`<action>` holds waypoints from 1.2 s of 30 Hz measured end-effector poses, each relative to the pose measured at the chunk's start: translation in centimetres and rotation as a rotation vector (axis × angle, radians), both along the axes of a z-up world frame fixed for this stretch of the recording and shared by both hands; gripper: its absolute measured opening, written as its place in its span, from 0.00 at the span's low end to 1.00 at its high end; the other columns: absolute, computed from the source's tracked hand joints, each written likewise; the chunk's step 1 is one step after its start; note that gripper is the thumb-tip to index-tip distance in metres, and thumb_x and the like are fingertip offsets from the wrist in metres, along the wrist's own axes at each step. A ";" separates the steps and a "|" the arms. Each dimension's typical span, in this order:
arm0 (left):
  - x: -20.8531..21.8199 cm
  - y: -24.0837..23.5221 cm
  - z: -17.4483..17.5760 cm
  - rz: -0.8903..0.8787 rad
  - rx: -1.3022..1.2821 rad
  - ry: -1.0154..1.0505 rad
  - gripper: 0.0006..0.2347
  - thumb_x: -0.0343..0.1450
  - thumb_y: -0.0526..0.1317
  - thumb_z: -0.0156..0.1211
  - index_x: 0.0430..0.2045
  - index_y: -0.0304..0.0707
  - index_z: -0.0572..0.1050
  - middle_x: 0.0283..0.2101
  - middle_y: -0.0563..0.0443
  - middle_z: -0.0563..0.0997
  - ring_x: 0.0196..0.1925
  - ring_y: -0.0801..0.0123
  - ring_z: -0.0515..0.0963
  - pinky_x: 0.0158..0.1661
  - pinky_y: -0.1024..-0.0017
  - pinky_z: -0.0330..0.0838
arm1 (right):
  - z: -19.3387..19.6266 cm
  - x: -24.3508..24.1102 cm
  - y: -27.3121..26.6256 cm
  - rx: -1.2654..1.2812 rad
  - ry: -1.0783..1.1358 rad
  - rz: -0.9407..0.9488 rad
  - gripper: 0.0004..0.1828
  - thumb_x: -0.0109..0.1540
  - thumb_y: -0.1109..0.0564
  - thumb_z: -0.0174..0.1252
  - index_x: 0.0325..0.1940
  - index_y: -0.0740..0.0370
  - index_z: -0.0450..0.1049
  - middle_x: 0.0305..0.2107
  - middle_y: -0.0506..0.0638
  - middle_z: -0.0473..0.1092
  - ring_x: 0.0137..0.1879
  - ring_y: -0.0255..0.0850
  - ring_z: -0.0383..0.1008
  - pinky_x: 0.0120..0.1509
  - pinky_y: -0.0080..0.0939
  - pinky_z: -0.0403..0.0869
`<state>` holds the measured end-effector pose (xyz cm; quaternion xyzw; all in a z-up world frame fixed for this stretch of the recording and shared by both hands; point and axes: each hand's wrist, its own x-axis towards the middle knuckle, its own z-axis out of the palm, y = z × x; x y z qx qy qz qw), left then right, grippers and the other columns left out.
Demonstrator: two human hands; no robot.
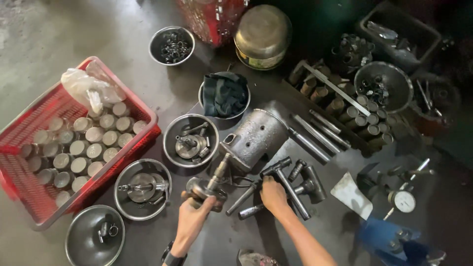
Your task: The person places a crankshaft on a blue pad beside a dial indicator mounted on a stand, rotates the crankshaft by hand to measure runout against the gauge, and repositions it repeatedly. They then use a hammer to drive a piston pin into the crankshaft and resume rotating and checking it on the gauge.
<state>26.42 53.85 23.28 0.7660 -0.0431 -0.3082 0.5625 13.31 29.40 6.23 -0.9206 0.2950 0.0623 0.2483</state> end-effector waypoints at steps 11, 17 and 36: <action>3.7 -3.5 2.1 -0.147 0.094 -0.020 0.14 0.65 0.47 0.68 0.28 0.32 0.83 0.29 0.54 0.89 0.31 0.78 0.84 0.35 0.76 0.76 | 14.3 1.5 -4.3 0.881 -0.587 -0.507 0.11 0.60 0.62 0.63 0.45 0.70 0.76 0.26 0.47 0.75 0.29 0.33 0.73 0.31 0.36 0.71; 5.5 -4.4 4.8 -0.200 0.210 0.077 0.17 0.65 0.48 0.68 0.37 0.29 0.82 0.31 0.52 0.88 0.32 0.73 0.83 0.36 0.73 0.76 | 16.2 8.4 -5.2 0.824 -0.548 -0.299 0.16 0.63 0.61 0.61 0.55 0.68 0.79 0.25 0.47 0.75 0.29 0.30 0.72 0.33 0.31 0.71; 6.5 -3.4 2.9 -0.234 0.174 -0.071 0.32 0.55 0.44 0.76 0.51 0.29 0.69 0.43 0.46 0.84 0.44 0.70 0.83 0.47 0.71 0.78 | 18.2 13.2 -5.3 0.597 -0.231 -0.028 0.19 0.61 0.59 0.65 0.58 0.61 0.79 0.24 0.51 0.76 0.26 0.33 0.72 0.33 0.35 0.72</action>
